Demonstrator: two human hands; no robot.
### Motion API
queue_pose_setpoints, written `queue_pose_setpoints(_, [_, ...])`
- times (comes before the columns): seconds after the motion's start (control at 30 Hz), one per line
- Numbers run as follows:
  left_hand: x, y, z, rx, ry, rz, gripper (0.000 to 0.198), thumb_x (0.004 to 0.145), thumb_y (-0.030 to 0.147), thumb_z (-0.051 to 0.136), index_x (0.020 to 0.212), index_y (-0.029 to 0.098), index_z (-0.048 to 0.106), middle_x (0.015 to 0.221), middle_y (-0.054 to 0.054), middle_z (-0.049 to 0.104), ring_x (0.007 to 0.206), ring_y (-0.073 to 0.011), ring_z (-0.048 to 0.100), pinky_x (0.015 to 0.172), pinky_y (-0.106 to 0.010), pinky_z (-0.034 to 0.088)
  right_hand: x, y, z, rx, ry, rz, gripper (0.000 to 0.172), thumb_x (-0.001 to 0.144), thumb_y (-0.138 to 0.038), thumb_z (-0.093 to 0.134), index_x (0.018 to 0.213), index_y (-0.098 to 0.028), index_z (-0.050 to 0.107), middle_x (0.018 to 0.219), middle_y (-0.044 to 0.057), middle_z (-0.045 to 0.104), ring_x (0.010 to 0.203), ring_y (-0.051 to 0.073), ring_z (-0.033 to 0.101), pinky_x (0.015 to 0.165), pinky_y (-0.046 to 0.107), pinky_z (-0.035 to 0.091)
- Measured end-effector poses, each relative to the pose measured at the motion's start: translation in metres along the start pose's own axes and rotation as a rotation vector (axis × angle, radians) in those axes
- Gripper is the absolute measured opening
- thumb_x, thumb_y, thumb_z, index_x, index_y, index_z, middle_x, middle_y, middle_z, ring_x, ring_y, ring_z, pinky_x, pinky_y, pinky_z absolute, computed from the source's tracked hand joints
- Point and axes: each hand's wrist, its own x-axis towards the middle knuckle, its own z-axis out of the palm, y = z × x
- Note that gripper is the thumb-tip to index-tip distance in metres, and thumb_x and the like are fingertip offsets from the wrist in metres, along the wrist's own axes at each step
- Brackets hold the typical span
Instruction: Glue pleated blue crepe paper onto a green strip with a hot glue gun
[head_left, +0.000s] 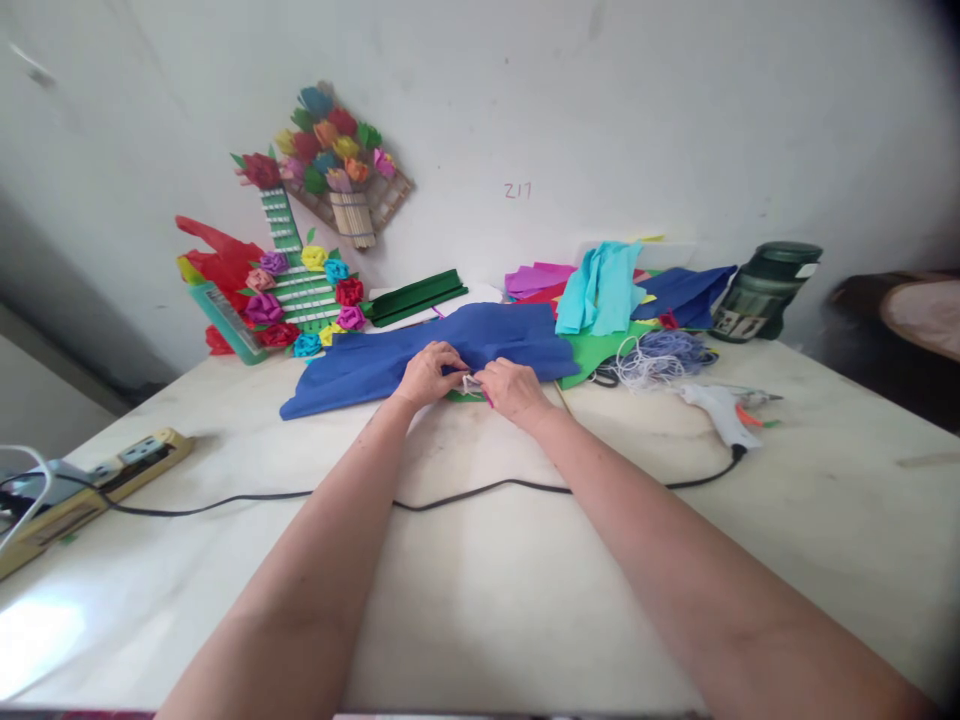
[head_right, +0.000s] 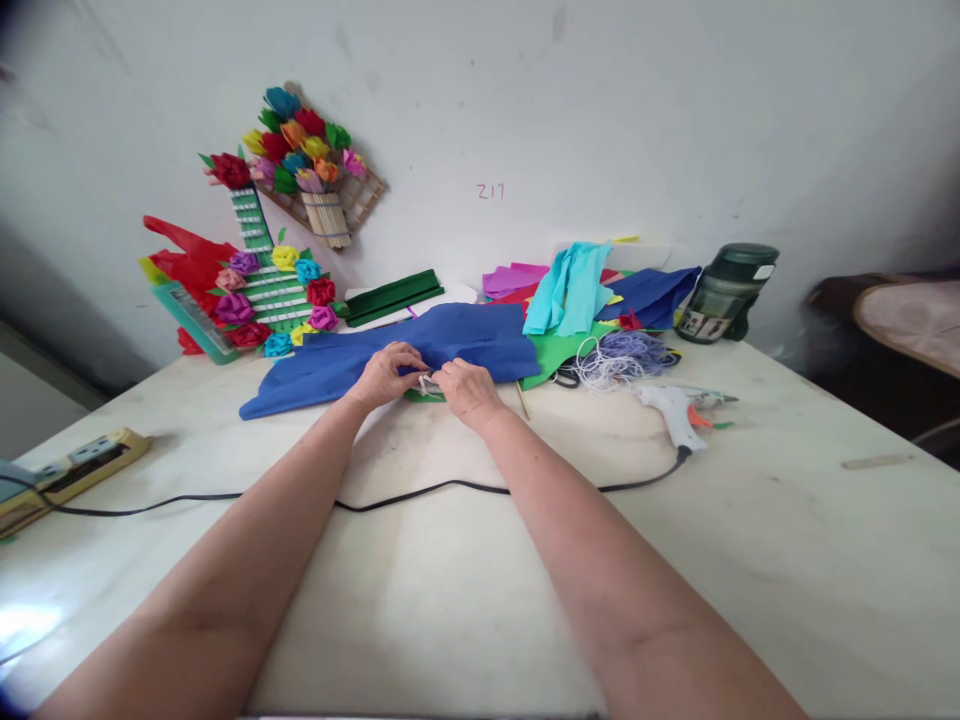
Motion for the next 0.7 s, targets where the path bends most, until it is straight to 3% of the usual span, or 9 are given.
queue_pose_setpoints(0.2, [-0.0009, 0.0016, 0.0, -0.059, 0.007, -0.048, 0.011, 0.072, 0.027, 0.06, 0.072, 0.021, 0.069, 0.081, -0.002, 0.065, 0.078, -0.0139, 0.059, 0.074, -0.025, 0.046, 0.0001, 0.0004, 0.0008, -0.052, -0.02, -0.005, 0.022, 0.086, -0.015, 0.044, 0.081, -0.017, 0.065, 0.082, 0.007, 0.062, 0.082, 0.018, 0.047, 0.059, 0.028, 0.03])
queue_pose_setpoints(0.7, [0.0002, 0.008, -0.007, -0.035, -0.034, -0.065, 0.014, 0.068, 0.024, 0.056, 0.073, 0.019, 0.068, 0.086, -0.001, 0.064, 0.083, -0.0156, 0.059, 0.078, -0.027, 0.046, 0.0052, -0.0068, -0.0011, -0.146, -0.055, 0.034, 0.024, 0.085, -0.012, 0.043, 0.08, -0.014, 0.066, 0.088, 0.012, 0.058, 0.089, 0.022, 0.045, 0.063, 0.032, 0.032])
